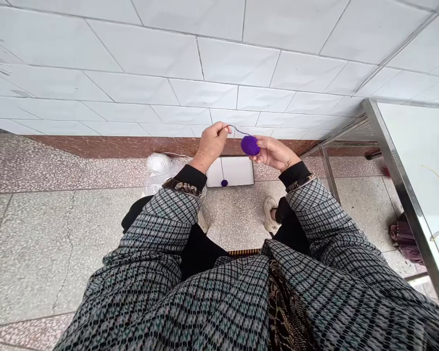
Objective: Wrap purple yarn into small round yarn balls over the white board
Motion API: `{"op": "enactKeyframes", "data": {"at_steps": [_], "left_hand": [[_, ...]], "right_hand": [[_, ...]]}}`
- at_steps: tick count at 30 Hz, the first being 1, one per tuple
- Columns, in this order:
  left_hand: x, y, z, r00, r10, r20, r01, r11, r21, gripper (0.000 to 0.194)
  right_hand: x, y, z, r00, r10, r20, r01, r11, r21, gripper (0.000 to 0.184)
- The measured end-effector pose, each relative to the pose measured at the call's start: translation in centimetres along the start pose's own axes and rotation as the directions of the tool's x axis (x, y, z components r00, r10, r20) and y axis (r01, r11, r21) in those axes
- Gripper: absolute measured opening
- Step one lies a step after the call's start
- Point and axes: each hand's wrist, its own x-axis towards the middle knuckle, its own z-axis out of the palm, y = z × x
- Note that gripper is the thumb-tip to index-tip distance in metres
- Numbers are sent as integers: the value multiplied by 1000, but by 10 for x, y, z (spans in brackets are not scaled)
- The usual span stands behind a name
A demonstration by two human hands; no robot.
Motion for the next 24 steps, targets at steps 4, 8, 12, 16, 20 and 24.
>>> {"op": "enactKeyframes", "data": {"at_steps": [4, 8, 12, 16, 20, 24], "left_hand": [[2, 0, 0, 999, -26, -42, 26, 1000, 1, 18], [-3, 4, 9, 998, -57, 26, 57, 998, -19, 17], [-12, 9, 22, 960, 3, 281, 3, 1000, -20, 15], [-20, 18, 23, 834, 146, 533, -143, 989, -48, 17], [-20, 20, 9, 810, 161, 564, -198, 980, 5, 16], [-13, 19, -6, 896, 130, 424, -159, 987, 34, 18]], "right_hand": [[-3, 0, 2, 999, 1, 52, 0, 1000, -20, 61], [-1, -2, 5, 993, -114, -28, 113, 994, -7, 67], [2, -3, 7, 974, -182, -136, 177, 983, -48, 62], [9, 2, 8, 936, -180, -301, 121, 971, -205, 40], [14, 6, 8, 866, -184, -465, -95, 852, -515, 32], [7, 3, 14, 897, -88, -433, -243, 721, -650, 31]]}}
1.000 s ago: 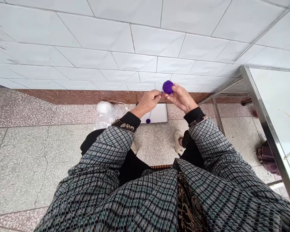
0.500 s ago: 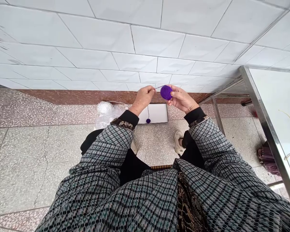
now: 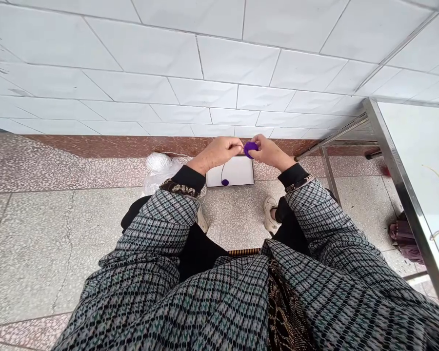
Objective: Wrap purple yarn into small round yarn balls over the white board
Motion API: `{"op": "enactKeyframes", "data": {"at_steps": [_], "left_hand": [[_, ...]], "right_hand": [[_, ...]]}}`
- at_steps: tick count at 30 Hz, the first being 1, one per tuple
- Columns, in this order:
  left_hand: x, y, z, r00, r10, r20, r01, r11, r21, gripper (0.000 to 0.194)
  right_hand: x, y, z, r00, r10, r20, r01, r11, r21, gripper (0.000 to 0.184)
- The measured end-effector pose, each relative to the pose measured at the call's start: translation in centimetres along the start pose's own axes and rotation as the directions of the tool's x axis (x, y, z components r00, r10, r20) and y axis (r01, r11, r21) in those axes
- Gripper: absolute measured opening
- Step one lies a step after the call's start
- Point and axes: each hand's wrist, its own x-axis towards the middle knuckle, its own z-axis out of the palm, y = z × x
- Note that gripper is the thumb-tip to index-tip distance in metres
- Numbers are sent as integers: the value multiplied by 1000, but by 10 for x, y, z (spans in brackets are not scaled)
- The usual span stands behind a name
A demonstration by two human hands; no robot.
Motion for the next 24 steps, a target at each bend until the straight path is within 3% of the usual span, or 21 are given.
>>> {"op": "enactKeyframes", "data": {"at_steps": [2, 5, 8, 11, 13, 17, 18, 20, 24], "left_hand": [[1, -1, -5, 997, -19, -79, 19, 1000, 2, 19], [3, -3, -5, 987, -26, -158, 26, 1000, 0, 18], [7, -6, 2, 986, -67, -153, 64, 998, -27, 21], [8, -8, 15, 989, -120, -87, 120, 993, -4, 22], [7, -7, 21, 996, -92, 14, 92, 995, 28, 21], [3, 0, 22, 962, 37, 269, -49, 998, 38, 19], [2, 1, 20, 962, 51, 267, -63, 997, 33, 18], [1, 1, 13, 985, 43, 164, -48, 999, 21, 18], [3, -5, 0, 999, 0, -52, -1, 1000, -19, 18]], "right_hand": [[-6, -4, -1, 988, 15, 157, -27, 997, 73, 29], [-11, -7, -2, 937, -77, 340, -34, 951, 308, 29], [-9, -6, -4, 929, -171, 327, -22, 859, 512, 35], [-2, -1, -5, 966, -188, 180, 31, 769, 639, 41], [4, 2, -3, 985, -163, 58, 89, 765, 638, 39], [11, 9, 2, 994, -68, -89, 98, 913, 395, 34], [12, 10, 3, 995, -52, -84, 76, 943, 324, 32], [9, 9, 4, 999, -32, -14, 34, 972, 233, 27], [-1, 1, 1, 978, -15, 207, -41, 964, 264, 22]]}}
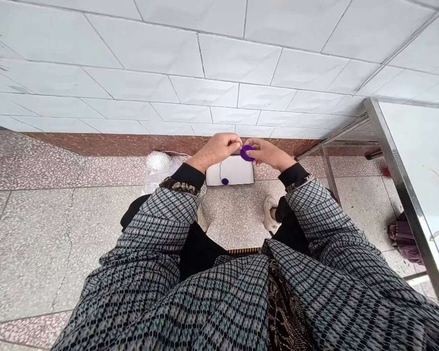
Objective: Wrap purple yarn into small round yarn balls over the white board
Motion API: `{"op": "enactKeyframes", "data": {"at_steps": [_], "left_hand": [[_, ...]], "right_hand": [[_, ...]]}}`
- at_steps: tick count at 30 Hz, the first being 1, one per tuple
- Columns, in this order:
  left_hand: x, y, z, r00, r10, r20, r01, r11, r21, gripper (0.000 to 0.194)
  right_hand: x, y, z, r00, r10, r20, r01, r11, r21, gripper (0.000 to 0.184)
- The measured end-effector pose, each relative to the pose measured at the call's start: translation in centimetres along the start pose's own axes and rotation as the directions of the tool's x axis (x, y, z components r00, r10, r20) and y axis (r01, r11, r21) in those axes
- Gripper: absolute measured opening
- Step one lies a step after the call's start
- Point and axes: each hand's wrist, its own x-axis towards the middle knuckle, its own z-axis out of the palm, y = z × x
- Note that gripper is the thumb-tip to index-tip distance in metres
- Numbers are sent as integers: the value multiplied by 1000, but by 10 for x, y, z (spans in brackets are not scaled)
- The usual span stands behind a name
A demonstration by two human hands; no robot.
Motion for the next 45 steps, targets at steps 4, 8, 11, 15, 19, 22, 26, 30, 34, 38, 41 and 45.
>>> {"op": "enactKeyframes", "data": {"at_steps": [4, 8, 11, 15, 19, 22, 26, 30, 34, 38, 41, 45], "left_hand": [[3, -6, -4, 998, -14, -65, 15, 1000, 14, 17], [7, -10, 1, 989, -94, -116, 98, 995, 28, 19], [7, -10, 11, 992, -123, -36, 124, 992, 20, 19], [2, -3, 25, 967, -36, 250, 15, 996, 84, 18], [-2, 5, 22, 924, 52, 380, -86, 994, 73, 19], [-2, 5, 9, 974, 35, 225, -49, 997, 54, 19], [-1, 2, -6, 997, -27, 76, 25, 999, 32, 18], [2, -4, -4, 995, -95, 11, 94, 994, 54, 18], [5, -5, 9, 995, -99, 34, 98, 995, 28, 22], [1, 1, 18, 968, 14, 250, -31, 997, 66, 18], [-2, 6, 17, 929, 71, 363, -101, 993, 63, 18], [-2, 4, 4, 986, 39, 160, -51, 997, 66, 18]], "right_hand": [[-7, -8, 1, 992, 39, 121, -61, 982, 179, 25], [-6, -8, -2, 988, 9, 153, -55, 951, 304, 29], [-1, -5, -5, 995, -90, 32, 73, 931, 357, 34], [11, 5, -6, 963, -158, -218, 217, 934, 285, 37], [16, 11, -5, 952, -74, -297, 85, 996, 27, 42], [10, 10, -3, 988, 17, -151, -38, 990, -139, 38], [-2, 3, -3, 992, 66, 106, -49, 986, -157, 40], [-8, -6, -2, 971, -37, 236, 30, 999, 31, 42], [-3, -7, -5, 985, -165, 51, 146, 955, 258, 39], [9, 3, -9, 965, -150, -216, 197, 956, 217, 37], [15, 10, -8, 957, -92, -275, 105, 994, 34, 41], [8, 9, -2, 991, -2, -137, -10, 996, -86, 37]]}}
